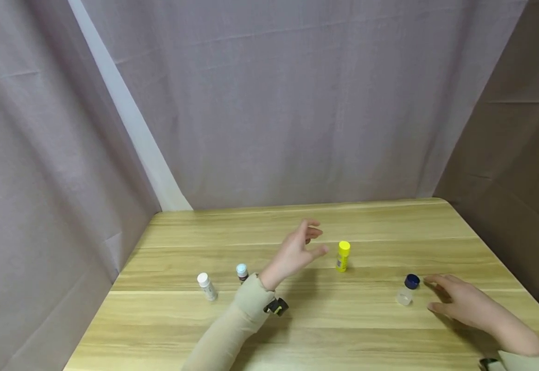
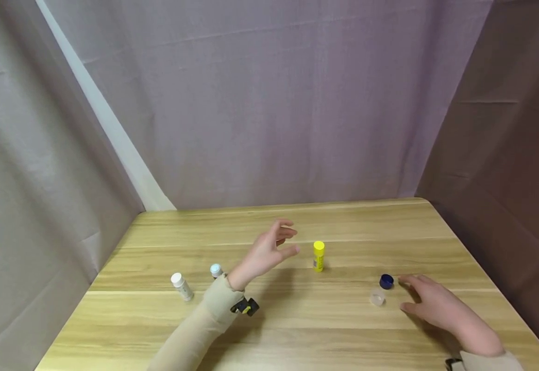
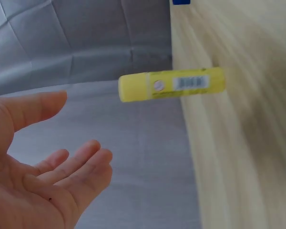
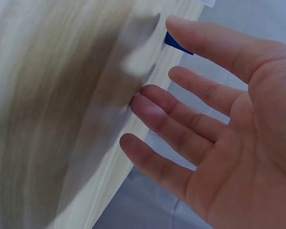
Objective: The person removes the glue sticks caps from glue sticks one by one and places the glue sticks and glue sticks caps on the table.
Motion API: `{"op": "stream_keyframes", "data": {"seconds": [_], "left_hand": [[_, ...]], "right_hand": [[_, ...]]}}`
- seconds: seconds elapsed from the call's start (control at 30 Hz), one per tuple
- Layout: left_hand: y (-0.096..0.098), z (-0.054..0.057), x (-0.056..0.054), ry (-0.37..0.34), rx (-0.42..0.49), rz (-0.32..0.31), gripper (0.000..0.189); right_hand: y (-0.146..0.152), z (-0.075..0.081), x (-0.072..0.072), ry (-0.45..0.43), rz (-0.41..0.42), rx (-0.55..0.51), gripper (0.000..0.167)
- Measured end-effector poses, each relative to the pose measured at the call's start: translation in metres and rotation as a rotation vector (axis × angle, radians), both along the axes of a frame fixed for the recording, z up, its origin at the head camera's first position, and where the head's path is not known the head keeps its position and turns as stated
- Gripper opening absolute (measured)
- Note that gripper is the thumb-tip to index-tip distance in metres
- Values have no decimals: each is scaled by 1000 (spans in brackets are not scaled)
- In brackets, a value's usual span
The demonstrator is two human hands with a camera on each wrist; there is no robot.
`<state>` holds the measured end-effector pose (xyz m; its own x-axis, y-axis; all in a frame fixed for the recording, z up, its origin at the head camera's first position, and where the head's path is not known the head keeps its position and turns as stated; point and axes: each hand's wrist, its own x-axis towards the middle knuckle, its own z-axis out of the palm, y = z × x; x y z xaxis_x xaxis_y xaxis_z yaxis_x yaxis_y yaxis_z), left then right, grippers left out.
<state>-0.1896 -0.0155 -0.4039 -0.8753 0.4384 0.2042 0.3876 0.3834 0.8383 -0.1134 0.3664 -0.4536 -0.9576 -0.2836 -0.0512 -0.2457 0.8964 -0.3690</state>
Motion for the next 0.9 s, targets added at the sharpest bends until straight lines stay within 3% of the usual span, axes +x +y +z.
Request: {"op": "stream_keyframes", "data": {"seconds": [0.2, 0.47, 0.67, 0.9], "left_hand": [[11, -14, -4, -106, 12, -16, 58], [27, -28, -10, -128, 5, -52, 58], [41, -38, -11, -168, -56, -67, 59], [52, -47, -13, -141, -123, -73, 58]], "right_hand": [[-1, 0, 1, -12, 1, 9, 60], [0, 2, 2, -30, -7, 23, 60], [2, 1, 5, -32, -6, 16, 59], [2, -3, 7, 1, -5, 14, 57]]}}
